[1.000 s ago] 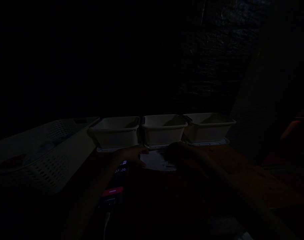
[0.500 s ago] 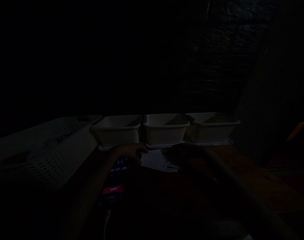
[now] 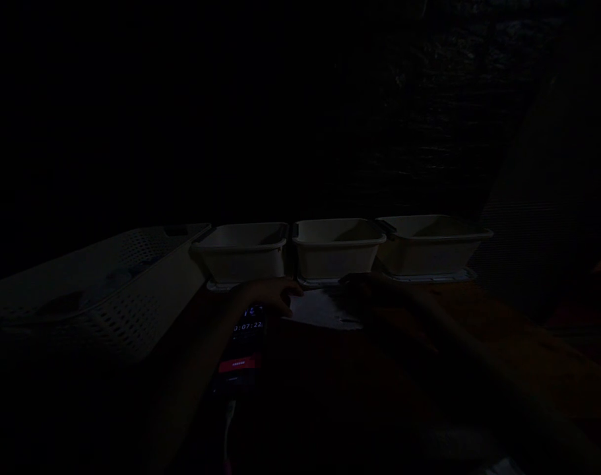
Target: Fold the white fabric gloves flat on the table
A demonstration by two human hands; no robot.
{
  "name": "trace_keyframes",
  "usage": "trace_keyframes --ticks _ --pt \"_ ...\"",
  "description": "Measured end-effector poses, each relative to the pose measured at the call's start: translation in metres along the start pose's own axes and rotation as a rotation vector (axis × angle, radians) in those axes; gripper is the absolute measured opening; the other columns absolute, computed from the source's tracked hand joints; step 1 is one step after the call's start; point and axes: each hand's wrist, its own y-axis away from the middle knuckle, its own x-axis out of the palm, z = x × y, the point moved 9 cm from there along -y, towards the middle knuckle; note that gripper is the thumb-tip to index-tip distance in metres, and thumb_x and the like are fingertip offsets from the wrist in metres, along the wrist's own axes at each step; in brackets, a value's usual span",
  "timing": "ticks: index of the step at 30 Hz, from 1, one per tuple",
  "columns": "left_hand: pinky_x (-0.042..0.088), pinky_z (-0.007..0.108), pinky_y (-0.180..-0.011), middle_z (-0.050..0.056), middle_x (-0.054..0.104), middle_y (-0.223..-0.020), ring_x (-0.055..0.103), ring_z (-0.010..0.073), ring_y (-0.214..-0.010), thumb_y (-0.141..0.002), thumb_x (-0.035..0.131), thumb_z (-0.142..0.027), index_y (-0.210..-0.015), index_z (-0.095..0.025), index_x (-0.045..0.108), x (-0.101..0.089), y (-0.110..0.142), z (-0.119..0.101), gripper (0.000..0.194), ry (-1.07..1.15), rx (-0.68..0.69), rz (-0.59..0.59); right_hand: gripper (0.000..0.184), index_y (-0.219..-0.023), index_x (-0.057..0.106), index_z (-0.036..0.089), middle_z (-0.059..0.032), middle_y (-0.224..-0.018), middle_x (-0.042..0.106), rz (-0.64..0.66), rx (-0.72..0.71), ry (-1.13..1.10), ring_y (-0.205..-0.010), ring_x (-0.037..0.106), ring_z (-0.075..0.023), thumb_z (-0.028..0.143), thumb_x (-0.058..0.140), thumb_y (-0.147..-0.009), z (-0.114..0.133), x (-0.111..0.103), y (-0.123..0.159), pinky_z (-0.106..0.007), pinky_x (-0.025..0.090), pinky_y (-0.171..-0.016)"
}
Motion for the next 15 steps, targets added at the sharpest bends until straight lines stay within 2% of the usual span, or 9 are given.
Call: trace_keyframes --ticks 3,5,8,10,12,15 --pt "0.042 0.025 -0.078 0.007 0.049 -0.122 0.053 0.0167 -0.095 -0.059 0.071 -0.027 -0.118 -0.020 0.049 0.001 -0.001 0.000 0.063 -0.001 -0.010 0.006 0.022 -0.097 0.063 0.016 -0.0077 -0.098 0.063 0.065 -0.029 0.014 -0.089 0.059 -0.0174 0.026 0.049 -0.083 0.004 0.008 -0.003 -0.036 0.046 -0.081" --pt "0.042 0.025 -0.077 0.007 0.050 -0.121 0.054 0.0165 -0.094 -0.059 0.071 -0.027 -0.117 -0.020 0.049 0.002 -0.002 0.000 0.063 0.000 -0.011 0.009 0.025 -0.100 0.063 0.017 -0.0087 -0.105 0.062 0.058 -0.086 0.058 -0.098 0.057 -0.0209 0.023 0.053 -0.078 0.014 0.013 -0.006 -0.038 0.043 -0.088" --pt "0.041 0.026 -0.081 0.006 0.050 -0.121 0.051 0.0177 -0.101 -0.058 0.072 -0.026 -0.116 -0.020 0.049 0.002 -0.004 0.000 0.063 -0.016 0.014 -0.010 0.045 -0.117 0.054 0.016 -0.0106 -0.120 0.054 0.055 -0.175 0.145 -0.110 0.050 -0.0225 0.027 0.057 -0.073 0.032 0.031 -0.009 -0.039 0.039 -0.094" --pt "0.040 0.026 -0.083 0.007 0.050 -0.121 0.050 0.0182 -0.104 -0.058 0.072 -0.027 -0.116 -0.020 0.049 0.001 -0.006 0.002 0.063 -0.027 0.027 -0.026 0.059 -0.129 0.042 0.018 -0.0108 -0.130 0.045 0.117 -0.172 0.177 -0.113 0.048 -0.0216 0.039 0.055 -0.076 0.037 0.052 -0.009 -0.037 0.040 -0.093" --pt "0.040 0.026 -0.084 0.006 0.050 -0.122 0.050 0.0183 -0.105 -0.058 0.072 -0.027 -0.116 -0.020 0.049 0.001 -0.007 0.002 0.063 -0.034 0.039 -0.033 0.067 -0.139 0.026 0.023 -0.0080 -0.141 0.030 0.193 -0.229 0.292 -0.124 0.036 -0.0217 0.046 0.048 -0.080 0.043 0.074 -0.006 -0.039 0.033 -0.100" --pt "0.041 0.026 -0.083 0.006 0.050 -0.122 0.050 0.0182 -0.105 -0.058 0.071 -0.024 -0.115 -0.020 0.049 0.001 -0.007 0.000 0.061 -0.027 0.045 -0.022 0.064 -0.140 0.021 0.025 -0.0073 -0.145 0.021 0.286 -0.222 0.412 -0.132 0.018 -0.0255 0.047 0.041 -0.084 0.040 0.093 -0.001 -0.050 0.017 -0.106"
